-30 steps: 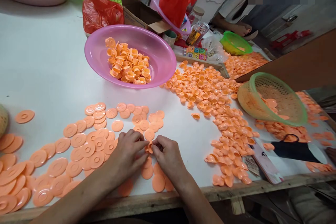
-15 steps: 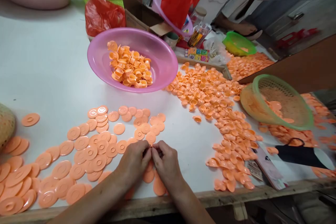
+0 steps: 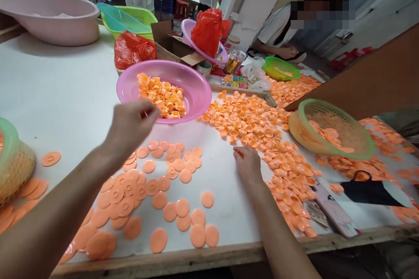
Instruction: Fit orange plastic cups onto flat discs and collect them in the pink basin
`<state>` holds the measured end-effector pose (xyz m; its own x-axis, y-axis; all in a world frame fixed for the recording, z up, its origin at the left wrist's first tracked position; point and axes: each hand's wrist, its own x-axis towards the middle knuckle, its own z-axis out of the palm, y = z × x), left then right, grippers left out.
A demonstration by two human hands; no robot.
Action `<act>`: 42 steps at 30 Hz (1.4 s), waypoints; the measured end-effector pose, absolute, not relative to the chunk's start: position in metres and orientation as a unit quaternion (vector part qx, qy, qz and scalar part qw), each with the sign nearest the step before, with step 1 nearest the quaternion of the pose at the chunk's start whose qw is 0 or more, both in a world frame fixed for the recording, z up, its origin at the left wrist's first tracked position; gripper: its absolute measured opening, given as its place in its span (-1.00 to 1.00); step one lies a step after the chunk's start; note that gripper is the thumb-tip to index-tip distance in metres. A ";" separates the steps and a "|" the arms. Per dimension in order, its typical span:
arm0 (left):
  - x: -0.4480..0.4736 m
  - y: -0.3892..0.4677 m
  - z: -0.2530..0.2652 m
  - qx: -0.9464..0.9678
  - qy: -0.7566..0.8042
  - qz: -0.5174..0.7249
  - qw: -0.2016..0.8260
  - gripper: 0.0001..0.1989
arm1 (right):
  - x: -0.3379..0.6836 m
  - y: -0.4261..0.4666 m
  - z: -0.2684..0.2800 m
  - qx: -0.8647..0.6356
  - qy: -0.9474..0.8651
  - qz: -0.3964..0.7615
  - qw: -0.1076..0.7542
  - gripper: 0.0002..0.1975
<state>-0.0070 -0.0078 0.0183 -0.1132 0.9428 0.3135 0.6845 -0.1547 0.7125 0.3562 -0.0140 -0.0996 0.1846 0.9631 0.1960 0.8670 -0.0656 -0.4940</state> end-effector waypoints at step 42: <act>0.058 -0.112 -0.099 0.618 0.580 0.310 0.431 -0.81 | 0.194 -0.118 -0.091 -0.648 -0.596 0.397 0.259 -0.85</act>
<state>0.0577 -0.1124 -0.0988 0.1348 0.9840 -0.1168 0.4488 0.0445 0.8925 0.1943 -0.1182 -0.0913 -0.0260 0.9781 -0.2064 0.5662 -0.1557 -0.8094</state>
